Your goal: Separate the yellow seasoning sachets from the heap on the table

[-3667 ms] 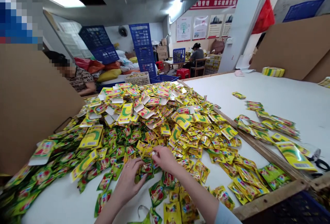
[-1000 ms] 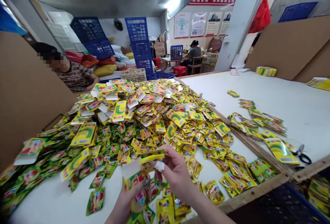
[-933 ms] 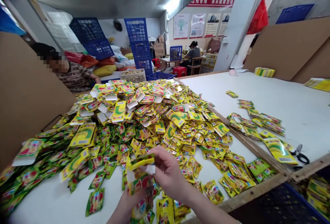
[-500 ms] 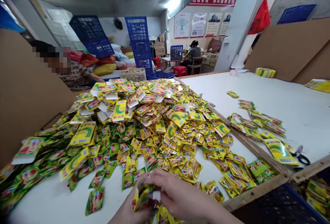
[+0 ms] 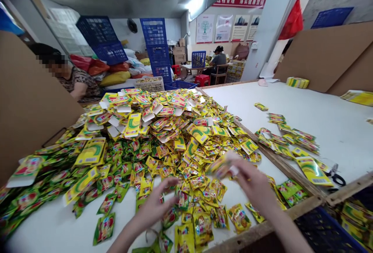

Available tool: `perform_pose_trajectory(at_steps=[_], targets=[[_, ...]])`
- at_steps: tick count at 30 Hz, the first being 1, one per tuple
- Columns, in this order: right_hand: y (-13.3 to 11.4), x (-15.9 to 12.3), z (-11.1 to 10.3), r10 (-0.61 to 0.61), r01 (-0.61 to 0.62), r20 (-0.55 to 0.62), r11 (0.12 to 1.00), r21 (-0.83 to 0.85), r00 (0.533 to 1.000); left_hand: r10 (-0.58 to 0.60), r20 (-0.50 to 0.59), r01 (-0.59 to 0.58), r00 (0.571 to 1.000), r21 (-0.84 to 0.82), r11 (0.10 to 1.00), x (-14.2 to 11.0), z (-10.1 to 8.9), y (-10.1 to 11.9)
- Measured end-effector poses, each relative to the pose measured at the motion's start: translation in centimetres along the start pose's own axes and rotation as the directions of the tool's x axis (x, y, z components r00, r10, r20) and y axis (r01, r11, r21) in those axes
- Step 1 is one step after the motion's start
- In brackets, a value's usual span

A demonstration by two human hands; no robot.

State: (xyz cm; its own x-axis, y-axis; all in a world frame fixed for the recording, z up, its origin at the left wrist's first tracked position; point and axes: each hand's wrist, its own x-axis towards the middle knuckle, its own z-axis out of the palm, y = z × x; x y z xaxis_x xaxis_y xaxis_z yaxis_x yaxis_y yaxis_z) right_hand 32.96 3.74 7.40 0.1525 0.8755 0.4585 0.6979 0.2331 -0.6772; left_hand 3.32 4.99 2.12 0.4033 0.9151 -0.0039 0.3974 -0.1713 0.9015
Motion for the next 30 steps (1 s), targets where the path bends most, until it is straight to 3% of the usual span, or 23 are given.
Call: perform_pose_trajectory(at_steps=[2,4,7,9,11,14,16,21,25,30], targets=[[2.1,2.4,-1.8,0.017,-0.076,-0.178,0.939,-0.335,0.984,0.001,-0.173,0.034,0.985,0.199,0.979,1.3,-1.4,-1.7],[2.5,3.6,-0.9,0.047,-0.112,-0.161,0.9,-0.421,0.986,-0.005,-0.249,0.076,0.969,0.275,0.958,2.4,-2.2,-3.4],[-0.1,2.6,5.6,0.062,-0.031,0.087,0.947,-0.32,0.994,0.007,-0.303,0.113,0.953,0.374,0.92,3.2,-2.2,-5.0],[-2.5,0.9,11.5,0.039,0.027,0.255,0.968,-0.249,0.966,0.028,-0.304,0.109,0.952,0.423,0.899,3.5,-2.2,-5.2],[-4.6,-0.9,16.5,0.04,0.03,0.333,0.979,-0.202,0.942,0.059,-0.268,0.077,0.962,0.469,0.88,3.8,-2.4,-5.2],[-5.5,-2.6,20.0,0.061,-0.016,0.381,0.993,-0.12,0.922,0.107,-0.171,-0.001,0.979,0.526,0.851,4.1,-3.0,-5.2],[-4.7,-2.9,19.6,0.072,-0.062,0.397,0.997,-0.037,0.915,0.127,-0.125,-0.038,0.984,0.548,0.836,4.2,-3.0,-5.5],[-2.0,-2.9,15.3,0.13,-0.245,0.407,0.938,0.245,0.904,0.146,-0.115,-0.058,0.983,0.554,0.83,3.9,-2.4,-5.9],[-2.5,-3.0,14.0,0.198,-0.353,0.338,0.793,0.497,0.92,0.14,-0.107,-0.07,0.984,0.493,0.867,3.2,-2.4,-5.6],[-3.7,-3.0,14.9,0.274,-0.406,0.299,0.601,0.688,0.914,0.114,-0.154,-0.039,0.981,0.421,0.906,2.3,-1.3,-5.7]])
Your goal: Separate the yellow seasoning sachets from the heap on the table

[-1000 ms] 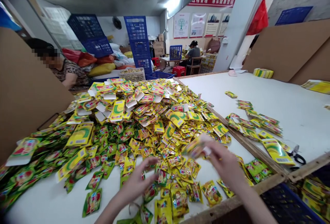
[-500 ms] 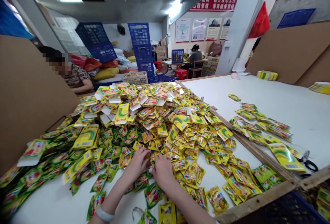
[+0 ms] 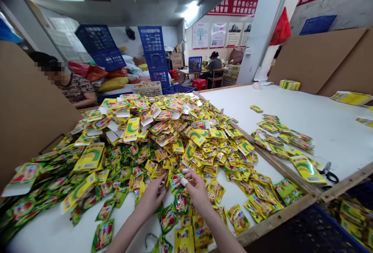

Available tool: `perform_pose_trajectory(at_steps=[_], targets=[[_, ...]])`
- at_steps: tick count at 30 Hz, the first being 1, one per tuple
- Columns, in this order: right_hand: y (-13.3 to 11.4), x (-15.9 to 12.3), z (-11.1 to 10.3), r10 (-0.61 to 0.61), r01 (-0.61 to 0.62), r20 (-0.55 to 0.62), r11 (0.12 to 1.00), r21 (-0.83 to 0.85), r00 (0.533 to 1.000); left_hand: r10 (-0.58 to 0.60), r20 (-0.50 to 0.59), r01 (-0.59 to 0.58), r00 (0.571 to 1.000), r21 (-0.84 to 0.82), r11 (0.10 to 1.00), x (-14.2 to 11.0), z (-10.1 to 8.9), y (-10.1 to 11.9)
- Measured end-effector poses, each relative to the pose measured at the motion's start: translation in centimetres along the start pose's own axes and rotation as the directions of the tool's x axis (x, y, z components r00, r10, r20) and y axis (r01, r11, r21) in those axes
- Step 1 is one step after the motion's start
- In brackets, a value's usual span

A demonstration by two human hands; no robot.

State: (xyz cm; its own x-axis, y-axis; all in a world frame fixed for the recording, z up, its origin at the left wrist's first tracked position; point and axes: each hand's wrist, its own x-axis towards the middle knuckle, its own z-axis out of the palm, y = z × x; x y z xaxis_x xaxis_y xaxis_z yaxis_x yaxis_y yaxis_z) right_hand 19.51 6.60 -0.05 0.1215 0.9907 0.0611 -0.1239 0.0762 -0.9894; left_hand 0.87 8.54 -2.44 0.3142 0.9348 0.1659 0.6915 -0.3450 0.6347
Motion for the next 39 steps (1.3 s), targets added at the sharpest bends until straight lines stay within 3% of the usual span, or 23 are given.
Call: perform_pose_trajectory(at_steps=[4,9,13,16,19,23,27,31,35,39], targets=[[0.5,-0.1,-0.5,0.063,-0.058,-0.047,0.993,0.101,0.997,-0.028,-0.028,0.025,0.999,-0.076,0.997,0.5,0.8,0.1],[0.4,-0.9,-1.7,0.116,-0.1,-0.08,0.979,0.179,0.99,-0.131,0.005,0.129,0.991,-0.212,0.969,0.3,0.1,0.2],[0.6,-1.5,-0.5,0.144,-0.122,-0.077,0.965,0.234,0.987,-0.209,0.066,0.219,0.976,-0.299,0.929,-1.3,-0.4,0.2],[1.2,-1.5,0.4,0.167,-0.134,-0.109,0.957,0.258,0.98,-0.258,-0.004,0.246,0.966,-0.284,0.927,-2.2,-0.5,0.5],[1.7,-1.3,0.3,0.188,-0.143,-0.146,0.951,0.275,0.971,-0.21,-0.078,0.186,0.975,-0.241,0.953,-1.9,-0.4,1.3],[1.5,-1.4,-0.9,0.171,-0.125,-0.154,0.955,0.27,0.973,-0.091,-0.059,0.077,0.994,-0.213,0.974,-0.3,0.3,1.8],[0.8,-2.1,-1.0,0.095,-0.056,-0.165,0.973,0.226,0.982,-0.123,-0.043,0.109,0.991,-0.25,0.962,0.4,0.4,1.8],[0.9,-2.2,-0.2,0.017,0.011,-0.141,0.981,0.194,0.99,-0.123,-0.03,0.11,0.992,-0.282,0.953,-0.3,0.1,2.2],[1.6,-1.6,-0.3,0.006,0.02,-0.152,0.985,0.17,0.988,-0.091,-0.018,0.082,0.996,-0.273,0.959,-1.2,0.4,1.3],[1.9,-1.8,-0.8,-0.013,0.034,-0.164,0.991,0.128,0.986,-0.16,-0.04,0.14,0.986,-0.312,0.94,-1.0,0.9,0.5]])
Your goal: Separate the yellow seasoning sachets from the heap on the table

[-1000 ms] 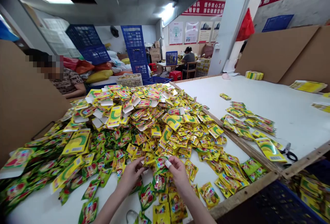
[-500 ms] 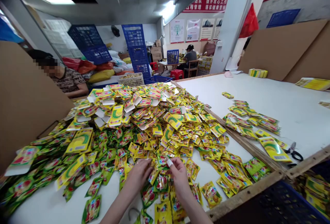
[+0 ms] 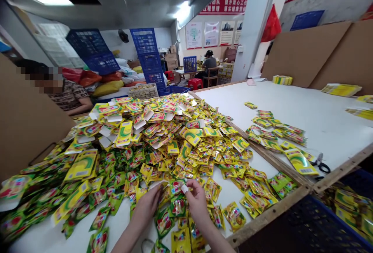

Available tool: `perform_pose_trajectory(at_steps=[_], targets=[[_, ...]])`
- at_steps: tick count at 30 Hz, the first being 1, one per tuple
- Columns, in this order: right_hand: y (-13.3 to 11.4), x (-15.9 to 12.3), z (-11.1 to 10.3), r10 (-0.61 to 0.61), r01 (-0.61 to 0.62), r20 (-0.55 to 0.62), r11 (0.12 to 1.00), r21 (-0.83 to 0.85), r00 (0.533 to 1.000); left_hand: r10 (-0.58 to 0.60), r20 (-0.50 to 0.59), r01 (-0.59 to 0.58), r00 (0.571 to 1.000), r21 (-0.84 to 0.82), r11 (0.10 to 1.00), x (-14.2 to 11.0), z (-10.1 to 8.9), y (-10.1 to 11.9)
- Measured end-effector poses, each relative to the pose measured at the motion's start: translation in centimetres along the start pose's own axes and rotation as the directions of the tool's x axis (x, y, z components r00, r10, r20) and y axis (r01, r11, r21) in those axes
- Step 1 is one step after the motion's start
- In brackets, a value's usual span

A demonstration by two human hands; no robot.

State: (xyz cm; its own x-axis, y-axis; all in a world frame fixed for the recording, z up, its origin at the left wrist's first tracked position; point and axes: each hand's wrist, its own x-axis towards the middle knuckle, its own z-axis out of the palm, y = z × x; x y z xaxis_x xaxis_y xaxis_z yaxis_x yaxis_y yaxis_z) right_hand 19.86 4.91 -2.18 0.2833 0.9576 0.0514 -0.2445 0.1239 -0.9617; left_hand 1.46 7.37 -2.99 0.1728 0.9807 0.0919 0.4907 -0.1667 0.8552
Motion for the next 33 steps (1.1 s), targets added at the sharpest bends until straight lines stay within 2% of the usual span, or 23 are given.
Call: perform_pose_trajectory(at_steps=[4,9,11,13,16,18,20,23,25,26,27,28,29,30,31,33], targets=[[-0.2,-0.7,0.4,-0.045,0.045,-0.016,0.998,-0.033,0.999,-0.045,-0.019,0.043,0.999,-0.106,0.993,-0.2,1.3,2.4],[0.1,-1.6,0.5,-0.102,0.094,-0.074,0.99,-0.107,0.992,-0.057,-0.015,0.053,0.998,-0.201,0.978,-1.1,4.3,6.5],[0.1,-1.8,0.0,-0.104,0.095,-0.079,0.989,-0.111,0.991,-0.054,-0.019,0.049,0.998,-0.205,0.978,-1.0,5.5,7.3],[-0.3,-1.9,-0.8,-0.073,0.07,-0.062,0.997,-0.037,0.995,-0.044,-0.045,0.035,0.998,-0.19,0.981,-0.6,6.5,7.5],[-1.4,-1.3,-2.3,-0.029,0.026,0.047,0.999,0.046,0.998,0.023,-0.069,-0.032,0.997,-0.126,0.992,0.6,7.9,7.3],[-2.0,-0.8,-3.4,-0.034,0.035,0.111,0.999,-0.006,0.993,0.094,-0.033,-0.096,0.995,-0.06,0.994,1.7,8.6,7.4],[-2.2,-0.4,-4.4,-0.04,0.046,0.102,0.997,-0.055,0.994,0.166,0.05,-0.166,0.985,-0.003,0.986,2.9,9.2,7.8],[-1.9,-0.7,-5.7,0.028,-0.027,0.051,0.999,-0.026,0.998,0.255,0.194,-0.265,0.947,0.026,0.964,4.3,9.8,9.0],[-2.0,-0.8,-7.0,0.062,-0.059,0.072,0.998,-0.034,0.996,0.283,0.253,-0.296,0.925,0.016,0.955,4.9,10.2,9.7],[-2.3,-0.6,-7.9,0.047,-0.038,0.093,0.994,-0.101,0.995,0.285,0.266,-0.297,0.921,0.007,0.955,5.1,10.4,10.0],[-2.9,0.0,-9.0,0.002,0.023,0.101,0.971,-0.24,0.995,0.28,0.268,-0.29,0.922,-0.002,0.957,5.2,10.5,10.1],[-3.5,1.1,-10.2,-0.066,0.098,0.091,0.902,-0.421,0.994,0.268,0.262,-0.274,0.927,-0.012,0.962,5.3,10.6,10.1],[-4.2,2.5,-11.7,-0.139,0.158,0.078,0.782,-0.602,0.987,0.25,0.247,-0.253,0.936,-0.021,0.967,5.3,10.7,9.9],[-4.9,4.2,-13.2,-0.242,0.185,0.048,0.583,-0.791,0.969,0.23,0.225,-0.229,0.947,-0.031,0.973,5.2,10.8,9.6],[-5.5,6.2,-14.8,-0.296,0.154,0.0,0.499,-0.853,0.955,0.206,0.203,-0.202,0.957,-0.041,0.978,5.1,10.8,9.3],[-6.2,10.4,-17.5,-0.331,0.098,-0.052,0.421,-0.902,0.942,0.155,0.154,-0.147,0.976,-0.062,0.987,4.8,10.8,8.4]])
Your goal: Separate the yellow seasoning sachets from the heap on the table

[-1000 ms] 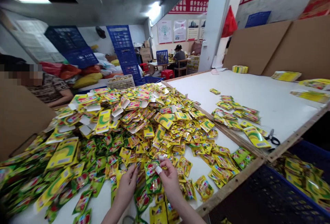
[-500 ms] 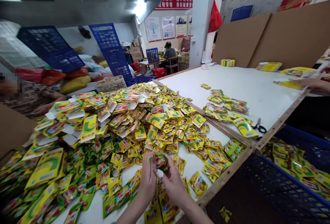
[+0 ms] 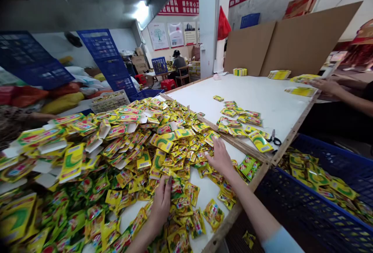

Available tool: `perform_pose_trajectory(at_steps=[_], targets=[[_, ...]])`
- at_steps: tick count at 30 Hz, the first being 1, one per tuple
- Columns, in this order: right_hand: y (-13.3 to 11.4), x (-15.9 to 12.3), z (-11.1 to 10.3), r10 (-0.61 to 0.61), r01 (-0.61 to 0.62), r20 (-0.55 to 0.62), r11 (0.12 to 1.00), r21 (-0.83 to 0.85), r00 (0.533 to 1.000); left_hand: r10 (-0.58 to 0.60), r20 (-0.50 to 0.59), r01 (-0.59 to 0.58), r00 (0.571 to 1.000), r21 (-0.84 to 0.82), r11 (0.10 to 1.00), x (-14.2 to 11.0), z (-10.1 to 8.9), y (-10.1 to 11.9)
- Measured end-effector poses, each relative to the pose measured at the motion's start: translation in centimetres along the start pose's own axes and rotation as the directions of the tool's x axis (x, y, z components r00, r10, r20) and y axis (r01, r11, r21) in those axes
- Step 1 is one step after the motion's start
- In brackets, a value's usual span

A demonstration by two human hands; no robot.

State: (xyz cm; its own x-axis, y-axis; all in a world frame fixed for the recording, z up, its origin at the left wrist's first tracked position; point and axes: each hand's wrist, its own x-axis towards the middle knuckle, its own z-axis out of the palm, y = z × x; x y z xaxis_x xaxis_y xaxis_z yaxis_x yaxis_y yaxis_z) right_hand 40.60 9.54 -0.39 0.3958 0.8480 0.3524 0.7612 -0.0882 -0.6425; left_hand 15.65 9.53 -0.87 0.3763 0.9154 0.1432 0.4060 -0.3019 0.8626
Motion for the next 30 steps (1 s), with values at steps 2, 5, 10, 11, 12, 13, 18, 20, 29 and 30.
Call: perform_pose_trajectory(at_steps=[2,5,10,11,12,13,18,20,29,30], targets=[[2.2,3.6,-0.1,0.025,-0.025,0.003,0.998,-0.061,1.0,-0.049,-0.049,0.047,0.998,-0.035,0.998,-0.7,0.0,-0.9],[4.5,7.6,-1.2,0.081,-0.08,0.004,0.987,-0.136,0.997,-0.121,-0.101,0.111,0.988,-0.095,0.989,-1.8,0.0,-2.4],[5.5,13.0,-6.1,0.147,-0.182,-0.165,0.957,-0.224,0.975,-0.31,-0.218,0.269,0.925,-0.199,0.942,-3.3,0.4,-4.2],[5.2,13.9,-6.4,0.135,-0.179,-0.188,0.955,-0.239,0.973,-0.331,-0.214,0.29,0.919,-0.2,0.936,-3.5,0.5,-4.5],[4.8,14.6,-6.2,0.114,-0.16,-0.188,0.954,-0.252,0.975,-0.343,-0.207,0.304,0.916,-0.196,0.932,-3.7,0.7,-4.7],[4.2,14.9,-5.5,0.089,-0.13,-0.163,0.957,-0.261,0.983,-0.348,-0.206,0.312,0.915,-0.188,0.931,-3.8,0.8,-4.9],[1.3,14.0,2.0,0.022,0.002,0.105,0.975,-0.222,0.994,-0.363,-0.197,0.344,0.91,-0.127,0.93,-4.1,1.2,-5.5],[0.9,13.8,3.5,0.054,-0.025,0.146,0.981,-0.195,0.988,-0.347,-0.173,0.332,0.922,-0.109,0.937,-4.2,1.2,-5.7],[1.5,16.5,-5.0,0.263,-0.273,0.104,0.957,0.101,0.959,-0.408,-0.14,0.386,0.902,-0.162,0.908,-4.3,1.8,-6.4],[1.1,16.6,-5.8,0.272,-0.283,0.092,0.948,0.143,0.958,-0.409,-0.142,0.384,0.901,-0.176,0.906,-4.3,1.8,-6.4]])
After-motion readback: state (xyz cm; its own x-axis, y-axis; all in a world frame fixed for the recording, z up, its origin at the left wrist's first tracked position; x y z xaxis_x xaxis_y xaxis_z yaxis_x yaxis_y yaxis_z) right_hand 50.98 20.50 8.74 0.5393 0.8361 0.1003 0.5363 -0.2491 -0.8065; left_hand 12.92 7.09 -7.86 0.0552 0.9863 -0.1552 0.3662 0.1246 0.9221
